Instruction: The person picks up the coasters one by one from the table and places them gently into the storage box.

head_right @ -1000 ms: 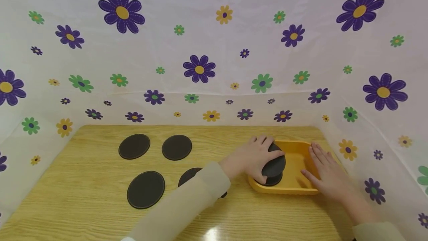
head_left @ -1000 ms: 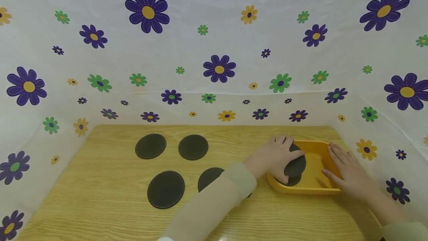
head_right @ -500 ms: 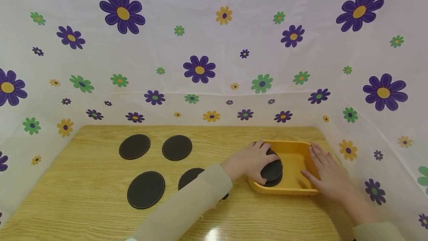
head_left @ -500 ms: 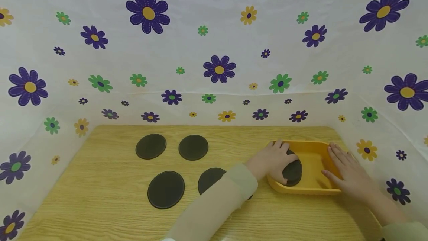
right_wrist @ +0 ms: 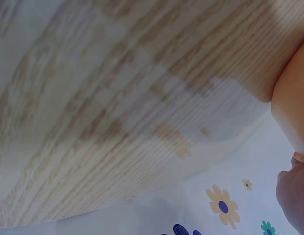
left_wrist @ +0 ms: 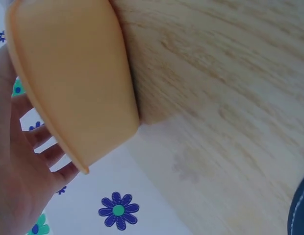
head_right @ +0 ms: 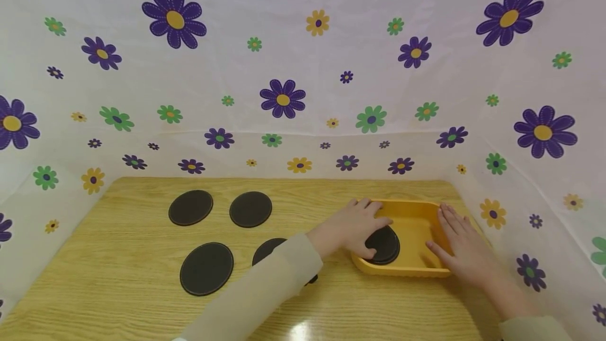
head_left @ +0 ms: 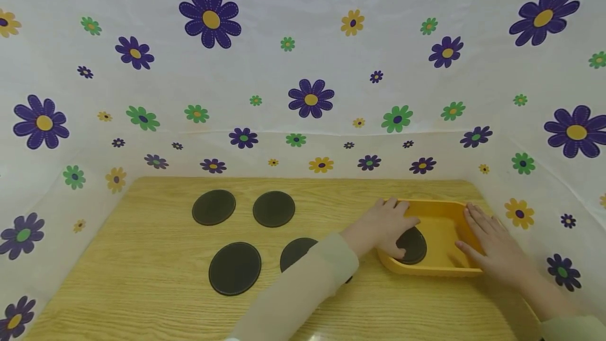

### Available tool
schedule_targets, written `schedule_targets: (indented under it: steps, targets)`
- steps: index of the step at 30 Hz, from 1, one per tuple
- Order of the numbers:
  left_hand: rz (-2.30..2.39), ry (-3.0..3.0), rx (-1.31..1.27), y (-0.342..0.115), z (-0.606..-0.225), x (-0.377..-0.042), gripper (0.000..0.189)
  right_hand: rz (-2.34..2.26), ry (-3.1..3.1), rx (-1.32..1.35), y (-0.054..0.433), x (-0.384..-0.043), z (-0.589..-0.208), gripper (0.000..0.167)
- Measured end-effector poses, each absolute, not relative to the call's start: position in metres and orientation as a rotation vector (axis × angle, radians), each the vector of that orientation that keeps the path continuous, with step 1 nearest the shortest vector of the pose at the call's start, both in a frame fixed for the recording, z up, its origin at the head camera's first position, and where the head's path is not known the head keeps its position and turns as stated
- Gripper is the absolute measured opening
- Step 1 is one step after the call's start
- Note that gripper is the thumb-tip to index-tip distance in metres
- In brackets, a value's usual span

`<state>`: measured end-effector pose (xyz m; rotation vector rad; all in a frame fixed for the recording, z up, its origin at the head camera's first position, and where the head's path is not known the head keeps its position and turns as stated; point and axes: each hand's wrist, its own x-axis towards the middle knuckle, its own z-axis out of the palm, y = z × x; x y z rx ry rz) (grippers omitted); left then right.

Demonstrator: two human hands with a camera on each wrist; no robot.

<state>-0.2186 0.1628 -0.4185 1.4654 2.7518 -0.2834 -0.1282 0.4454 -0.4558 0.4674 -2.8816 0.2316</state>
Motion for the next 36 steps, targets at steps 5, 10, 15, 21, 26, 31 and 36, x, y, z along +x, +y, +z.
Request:
schedule_targets:
  steps: [5, 10, 15, 21, 26, 31, 36]
  targets:
    - [-0.268, 2.795, 1.54, 0.15, -0.414, -0.215, 0.082, 0.238, -2.881, 0.472, 0.446, -0.128, -0.456, 0.076]
    - [-0.236, 2.827, 1.587, 0.131, -0.405, -0.21, 0.081, 0.237, -2.88, 0.476, 0.447, -0.128, -0.456, 0.076]
    - [-0.178, 2.829, 1.595, 0.111, -0.399, -0.204, 0.081, 0.237, -2.89, 0.474, 0.446, -0.128, -0.455, 0.077]
    - [-0.131, 2.876, 1.574, 0.087, -0.401, -0.2, 0.083, 0.237, -2.895, 0.472, 0.445, -0.127, -0.454, 0.077]
    - [-0.082, 2.881, 1.53, 0.064, -0.404, -0.196, 0.083, 0.24, -2.892, 0.47, 0.444, -0.127, -0.453, 0.076]
    - [-0.099, 2.873, 1.535, 0.04, -0.41, -0.19, 0.078, 0.242, -2.894, 0.474, 0.444, -0.127, -0.454, 0.077]
    - [-0.146, 2.844, 1.542, 0.02, -0.417, -0.186, 0.079, 0.247, -2.885, 0.487, 0.447, -0.128, -0.454, 0.077]
